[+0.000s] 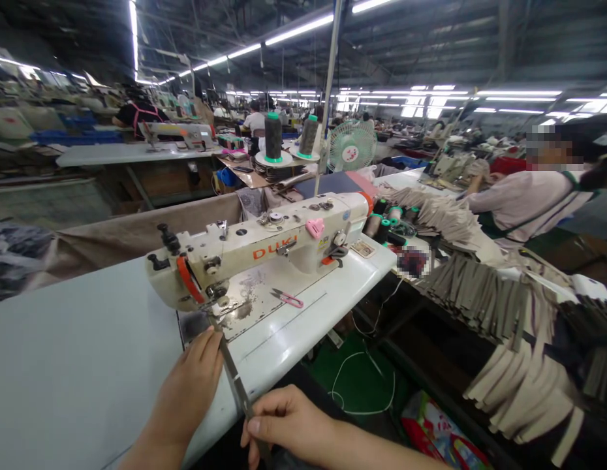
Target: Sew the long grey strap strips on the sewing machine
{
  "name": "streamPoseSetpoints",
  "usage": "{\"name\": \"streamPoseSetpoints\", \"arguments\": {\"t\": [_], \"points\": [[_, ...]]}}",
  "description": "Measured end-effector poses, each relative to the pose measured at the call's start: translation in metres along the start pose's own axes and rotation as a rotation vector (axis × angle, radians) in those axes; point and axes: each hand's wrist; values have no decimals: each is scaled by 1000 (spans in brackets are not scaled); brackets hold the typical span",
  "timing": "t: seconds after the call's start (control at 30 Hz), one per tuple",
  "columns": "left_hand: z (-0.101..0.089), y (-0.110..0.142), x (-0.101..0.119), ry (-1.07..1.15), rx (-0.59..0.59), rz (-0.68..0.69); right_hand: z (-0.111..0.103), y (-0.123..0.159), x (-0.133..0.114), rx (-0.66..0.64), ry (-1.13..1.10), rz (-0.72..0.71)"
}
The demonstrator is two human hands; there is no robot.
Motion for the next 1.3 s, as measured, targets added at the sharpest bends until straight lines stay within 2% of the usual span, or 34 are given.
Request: {"name": "streamPoseSetpoints", "arguments": {"t": [0.23,0.4,0.5,0.57,0.7,0.97,1.3], "points": [[3,-1,0,68,6,-72,-4,2,2,12,56,-18],[-7,-12,7,201,19,-280,-3,9,-7,31,180,-22],[-11,-18,8,262,4,-336,-6,10,-11,59,275,-41],[-10,-19,6,276,-51,-363,-9,9,-13,38,334,-37],[-8,-17,6,273,-105,-386,-10,7,-14,-1,387,-31],[-8,-21,6,297,-93,-414,-6,8,-15,-36,456,-44],[-9,-19,7,291,-99,-405,-20,3,-6,-126,571,-152]]}}
Point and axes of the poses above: each hand's wrist, its own y-axis away from the middle knuckle, its own z-axis out of the palm, x = y × z, and after that the axes turned 11 degrees about y, right-handed
